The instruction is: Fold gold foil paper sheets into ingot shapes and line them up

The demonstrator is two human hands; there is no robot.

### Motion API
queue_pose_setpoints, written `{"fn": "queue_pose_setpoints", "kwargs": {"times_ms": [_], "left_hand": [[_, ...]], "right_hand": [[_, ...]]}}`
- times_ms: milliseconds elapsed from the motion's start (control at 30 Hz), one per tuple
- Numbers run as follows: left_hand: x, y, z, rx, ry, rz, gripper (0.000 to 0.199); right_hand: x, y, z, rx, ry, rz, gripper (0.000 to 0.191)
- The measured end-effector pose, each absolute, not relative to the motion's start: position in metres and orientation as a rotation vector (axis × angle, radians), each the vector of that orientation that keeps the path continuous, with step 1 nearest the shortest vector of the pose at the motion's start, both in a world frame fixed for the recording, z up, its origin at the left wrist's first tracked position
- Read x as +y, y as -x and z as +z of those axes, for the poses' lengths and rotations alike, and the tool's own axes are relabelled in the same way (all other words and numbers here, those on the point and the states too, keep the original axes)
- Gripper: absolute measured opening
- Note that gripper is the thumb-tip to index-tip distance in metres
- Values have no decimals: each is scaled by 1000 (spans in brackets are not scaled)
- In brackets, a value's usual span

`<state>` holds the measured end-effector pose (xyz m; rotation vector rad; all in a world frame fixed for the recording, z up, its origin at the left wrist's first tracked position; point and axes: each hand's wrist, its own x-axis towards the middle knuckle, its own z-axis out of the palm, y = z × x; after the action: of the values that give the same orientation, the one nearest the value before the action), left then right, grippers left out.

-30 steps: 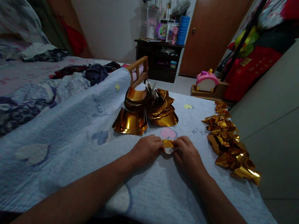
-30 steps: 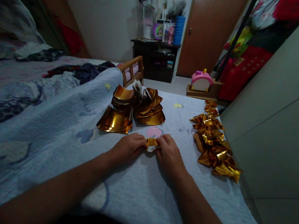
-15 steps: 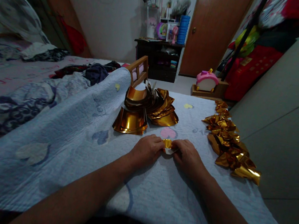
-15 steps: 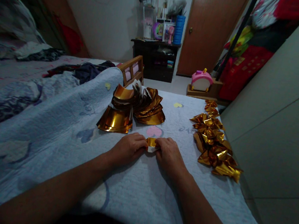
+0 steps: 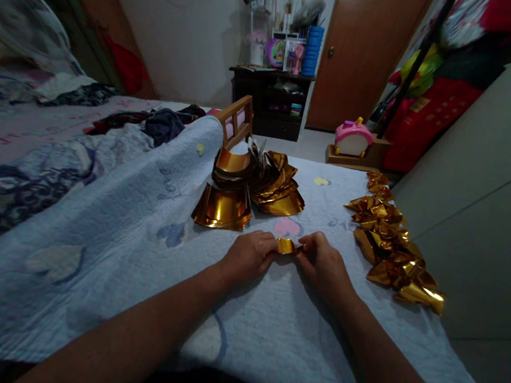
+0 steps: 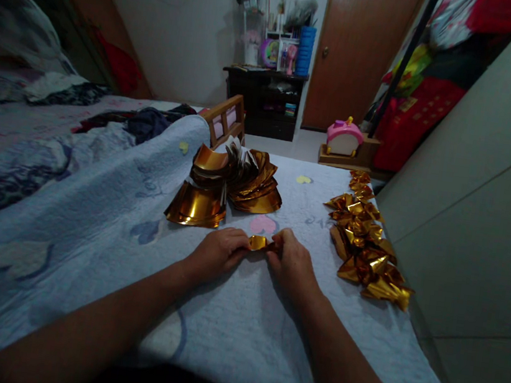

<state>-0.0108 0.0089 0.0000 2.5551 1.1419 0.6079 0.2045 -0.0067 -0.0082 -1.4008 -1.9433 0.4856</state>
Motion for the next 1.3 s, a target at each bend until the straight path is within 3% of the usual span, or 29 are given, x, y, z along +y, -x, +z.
{"fn": "queue_pose_setpoints", "kwargs": {"times_ms": [733, 1300], "left_hand": [[9, 11, -1, 1150, -2552, 582, 13], [15, 10, -2, 1364, -2489, 402, 18]], "right_hand": [[-7, -203, -4, -2317, 1254, 295, 16], [-5, -198, -5, -2078, 1518, 526, 9]]}}
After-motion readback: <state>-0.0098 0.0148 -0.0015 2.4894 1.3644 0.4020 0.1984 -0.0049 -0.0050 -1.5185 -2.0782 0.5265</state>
